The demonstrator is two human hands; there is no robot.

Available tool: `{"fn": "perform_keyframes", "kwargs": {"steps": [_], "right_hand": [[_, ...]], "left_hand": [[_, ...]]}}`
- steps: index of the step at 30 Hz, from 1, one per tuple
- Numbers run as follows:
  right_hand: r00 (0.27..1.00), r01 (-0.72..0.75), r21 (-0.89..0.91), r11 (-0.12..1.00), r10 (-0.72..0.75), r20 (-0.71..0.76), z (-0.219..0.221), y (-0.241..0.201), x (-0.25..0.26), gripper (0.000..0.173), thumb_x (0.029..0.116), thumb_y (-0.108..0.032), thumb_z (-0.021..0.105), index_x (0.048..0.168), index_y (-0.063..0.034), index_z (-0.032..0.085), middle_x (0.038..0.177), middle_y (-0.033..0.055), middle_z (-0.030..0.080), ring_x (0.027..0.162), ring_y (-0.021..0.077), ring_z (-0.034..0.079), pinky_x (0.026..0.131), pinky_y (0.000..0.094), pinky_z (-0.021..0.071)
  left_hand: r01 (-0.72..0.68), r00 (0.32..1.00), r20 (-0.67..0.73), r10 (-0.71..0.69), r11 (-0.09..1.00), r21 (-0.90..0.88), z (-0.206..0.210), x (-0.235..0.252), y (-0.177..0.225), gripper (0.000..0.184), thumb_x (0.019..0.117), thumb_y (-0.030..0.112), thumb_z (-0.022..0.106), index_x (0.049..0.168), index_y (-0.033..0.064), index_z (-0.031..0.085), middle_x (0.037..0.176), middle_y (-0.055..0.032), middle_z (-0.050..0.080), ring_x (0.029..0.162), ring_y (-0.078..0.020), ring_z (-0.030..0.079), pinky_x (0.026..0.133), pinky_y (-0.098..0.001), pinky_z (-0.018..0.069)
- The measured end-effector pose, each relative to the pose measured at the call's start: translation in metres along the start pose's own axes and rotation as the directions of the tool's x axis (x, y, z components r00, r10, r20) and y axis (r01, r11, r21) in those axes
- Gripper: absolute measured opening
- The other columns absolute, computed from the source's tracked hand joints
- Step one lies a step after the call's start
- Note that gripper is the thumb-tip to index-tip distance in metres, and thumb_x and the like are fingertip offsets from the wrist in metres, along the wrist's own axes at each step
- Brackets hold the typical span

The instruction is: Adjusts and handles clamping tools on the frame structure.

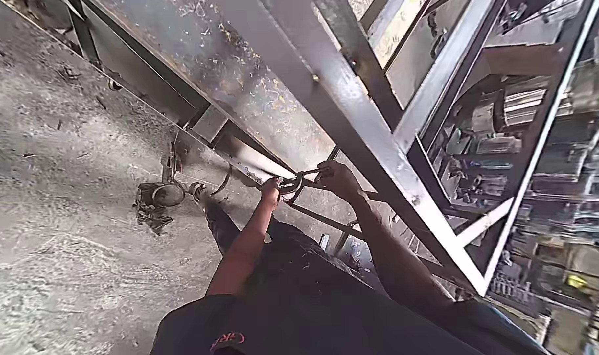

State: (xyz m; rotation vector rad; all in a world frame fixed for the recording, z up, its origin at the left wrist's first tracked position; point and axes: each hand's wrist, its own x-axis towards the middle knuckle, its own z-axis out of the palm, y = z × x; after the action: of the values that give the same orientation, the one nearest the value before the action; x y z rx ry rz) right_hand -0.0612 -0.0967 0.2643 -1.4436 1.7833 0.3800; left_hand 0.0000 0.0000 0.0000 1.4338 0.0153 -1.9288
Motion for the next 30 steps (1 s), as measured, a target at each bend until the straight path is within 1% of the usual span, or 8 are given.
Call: {"fn": "perform_keyframes", "kwargs": {"steps": [6,9,11,14,16,19,23,30], "right_hand": [[0.996,-0.056,-0.111,0.992,0.048,-0.075,0.006,0.017,0.036,0.037,0.1036,-0.005,0.056,0.140,0.0003,0.055,0.123,0.0218,0.067,0.109,0.0329,0.066,0.099,0.0513,0.0499],[0.903,0.203,-0.383,0.901,-0.323,-0.282,0.015,0.101,0.074,0.020,0.1000,-0.026,0.065,0.114,-0.0148,0.073,0.111,0.0071,0.073,0.094,0.0223,0.071,0.084,0.0487,0.0601],[0.896,0.146,-0.381,0.913,-0.285,-0.341,0.011,0.109,0.075,0.025,0.1015,-0.035,0.063,0.102,-0.0138,0.076,0.105,0.0072,0.072,0.093,0.0249,0.069,0.084,0.0528,0.0568],[0.949,0.020,-0.069,0.997,-0.041,-0.313,0.005,0.109,0.075,0.042,0.1023,-0.040,0.062,0.132,-0.0108,0.055,0.085,0.0109,0.072,0.067,0.0255,0.071,0.064,0.0492,0.0618],[0.919,0.088,-0.177,0.980,-0.149,-0.365,0.007,0.106,0.071,0.053,0.1010,-0.039,0.063,0.145,-0.0170,0.043,0.083,0.0095,0.069,0.061,0.0251,0.066,0.056,0.0481,0.0565],[0.939,0.082,-0.436,0.896,-0.216,-0.267,0.005,0.071,0.051,0.040,0.1045,-0.044,0.057,0.125,-0.0108,0.067,0.110,0.0186,0.067,0.093,0.0377,0.067,0.082,0.0611,0.0545],[0.990,-0.142,-0.338,0.930,0.137,-0.038,0.002,0.069,0.049,0.071,0.1061,-0.065,0.025,0.104,-0.0088,0.069,0.074,0.0089,0.070,0.061,0.0231,0.066,0.061,0.0449,0.0552],[0.982,-0.161,-0.190,0.968,0.177,0.070,-0.016,0.047,0.037,0.060,0.1076,-0.059,0.034,0.101,-0.0102,0.068,0.067,0.0055,0.068,0.048,0.0162,0.054,0.047,0.0332,0.0432]], "left_hand": [[0.053,0.998,0.038,-0.050,0.996,-0.075,0.023,0.031,-0.003,0.034,0.1044,0.037,0.055,0.132,0.0179,0.063,0.115,-0.0123,0.067,0.089,-0.0240,0.062,0.072,-0.0440,0.0522],[0.022,1.000,0.022,-0.021,0.998,-0.064,0.027,0.034,-0.002,0.031,0.1002,0.034,0.059,0.124,0.0145,0.064,0.104,-0.0107,0.065,0.082,-0.0226,0.059,0.066,-0.0425,0.0500],[-0.007,0.999,0.035,0.008,1.000,-0.031,0.027,0.030,0.000,0.033,0.0996,0.033,0.062,0.123,0.0107,0.065,0.110,-0.0133,0.067,0.092,-0.0266,0.062,0.074,-0.0478,0.0531],[-0.083,0.996,0.039,0.085,0.995,-0.053,0.033,0.026,0.001,0.034,0.1027,0.027,0.060,0.130,0.0073,0.063,0.125,-0.0168,0.066,0.110,-0.0306,0.063,0.089,-0.0532,0.0538],[-0.093,0.996,-0.021,0.091,0.993,-0.076,0.041,0.027,0.007,0.031,0.1019,0.024,0.061,0.125,0.0036,0.065,0.121,-0.0188,0.067,0.109,-0.0314,0.064,0.090,-0.0544,0.0541],[-0.065,0.997,-0.053,0.062,0.995,-0.070,0.042,0.025,0.014,0.031,0.1006,0.025,0.063,0.121,0.0013,0.066,0.119,-0.0200,0.067,0.107,-0.0324,0.065,0.090,-0.0550,0.0540],[-0.039,0.998,-0.042,0.039,0.999,0.020,0.034,0.030,0.012,0.033,0.0987,0.027,0.067,0.121,0.0023,0.067,0.118,-0.0196,0.068,0.107,-0.0330,0.064,0.089,-0.0556,0.0526],[-0.001,1.000,0.001,0.001,0.989,-0.150,0.026,0.028,0.005,0.035,0.0977,0.020,0.066,0.128,0.0035,0.062,0.124,-0.0169,0.064,0.109,-0.0286,0.061,0.087,-0.0502,0.0537]]}}
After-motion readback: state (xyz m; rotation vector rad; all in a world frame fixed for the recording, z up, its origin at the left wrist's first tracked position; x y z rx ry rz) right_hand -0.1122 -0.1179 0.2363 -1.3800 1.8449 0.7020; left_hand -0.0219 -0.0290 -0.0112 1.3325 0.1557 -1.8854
